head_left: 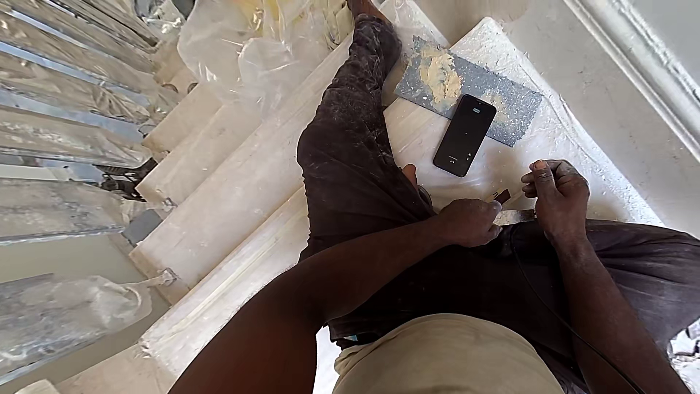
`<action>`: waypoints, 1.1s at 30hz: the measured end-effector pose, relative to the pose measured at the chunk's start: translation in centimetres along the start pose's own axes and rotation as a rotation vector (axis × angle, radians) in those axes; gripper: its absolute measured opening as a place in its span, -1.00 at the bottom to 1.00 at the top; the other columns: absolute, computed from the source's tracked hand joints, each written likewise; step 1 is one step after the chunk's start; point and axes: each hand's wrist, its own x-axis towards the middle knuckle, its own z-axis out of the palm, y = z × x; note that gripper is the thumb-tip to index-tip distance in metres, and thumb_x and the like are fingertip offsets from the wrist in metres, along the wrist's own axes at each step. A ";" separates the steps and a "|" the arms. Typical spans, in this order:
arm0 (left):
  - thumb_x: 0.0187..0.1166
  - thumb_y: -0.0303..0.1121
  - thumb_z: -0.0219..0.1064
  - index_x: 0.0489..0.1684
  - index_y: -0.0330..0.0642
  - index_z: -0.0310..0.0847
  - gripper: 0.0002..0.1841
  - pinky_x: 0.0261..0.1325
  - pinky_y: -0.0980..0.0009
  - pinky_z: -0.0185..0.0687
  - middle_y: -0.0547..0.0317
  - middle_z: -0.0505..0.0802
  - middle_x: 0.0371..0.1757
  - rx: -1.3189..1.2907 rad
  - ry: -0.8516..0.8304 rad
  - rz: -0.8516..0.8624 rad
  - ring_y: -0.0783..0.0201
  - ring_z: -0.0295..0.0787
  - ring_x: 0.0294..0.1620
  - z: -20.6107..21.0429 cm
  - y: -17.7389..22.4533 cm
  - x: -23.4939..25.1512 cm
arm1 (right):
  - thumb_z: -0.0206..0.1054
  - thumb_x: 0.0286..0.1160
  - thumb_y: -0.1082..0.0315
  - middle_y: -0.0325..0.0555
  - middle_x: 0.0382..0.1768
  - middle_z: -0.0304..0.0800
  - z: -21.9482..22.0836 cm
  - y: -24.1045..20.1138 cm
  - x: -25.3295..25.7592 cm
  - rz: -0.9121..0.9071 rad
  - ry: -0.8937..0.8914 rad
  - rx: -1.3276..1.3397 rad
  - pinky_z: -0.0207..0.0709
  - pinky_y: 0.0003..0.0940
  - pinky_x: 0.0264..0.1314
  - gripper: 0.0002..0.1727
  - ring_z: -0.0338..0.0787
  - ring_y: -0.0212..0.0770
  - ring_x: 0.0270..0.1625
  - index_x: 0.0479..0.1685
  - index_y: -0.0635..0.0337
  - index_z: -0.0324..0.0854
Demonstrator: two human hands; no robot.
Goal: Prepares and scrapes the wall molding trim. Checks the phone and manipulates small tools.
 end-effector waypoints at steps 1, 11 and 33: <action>0.80 -0.07 0.18 0.21 -0.24 0.56 -0.61 0.06 -0.11 0.70 -0.10 0.81 -0.06 0.014 0.009 0.003 -0.08 0.82 0.04 0.0 0.0 0.0 | 0.13 0.83 0.05 -0.21 -0.26 0.84 0.0 0.0 0.0 -0.005 -0.012 0.008 0.74 -0.42 -0.09 -0.62 0.83 -0.42 -0.28 -0.02 0.20 0.64; 0.78 -0.08 0.20 0.22 -0.25 0.58 -0.61 0.03 -0.07 0.69 -0.11 0.81 -0.04 0.072 0.124 0.041 -0.07 0.83 0.01 0.2 0.5 -0.6 | 0.12 0.73 -0.21 -0.19 -0.61 0.55 -0.7 -0.7 -1.1 -0.053 -0.206 -0.450 0.35 0.00 -0.41 -0.43 0.57 -0.16 -0.51 -0.45 0.07 0.65; 0.85 0.16 -0.18 0.14 -0.26 0.72 -0.33 0.38 -0.23 0.40 -0.14 0.84 0.03 0.599 0.834 0.137 -0.13 0.75 0.20 -17.9 1.9 -4.1 | 0.22 0.71 -0.17 -0.43 -0.69 0.42 -6.0 0.4 0.6 0.250 0.271 0.006 0.29 -0.45 -0.61 -0.48 0.35 -0.49 -0.72 -0.47 0.04 0.62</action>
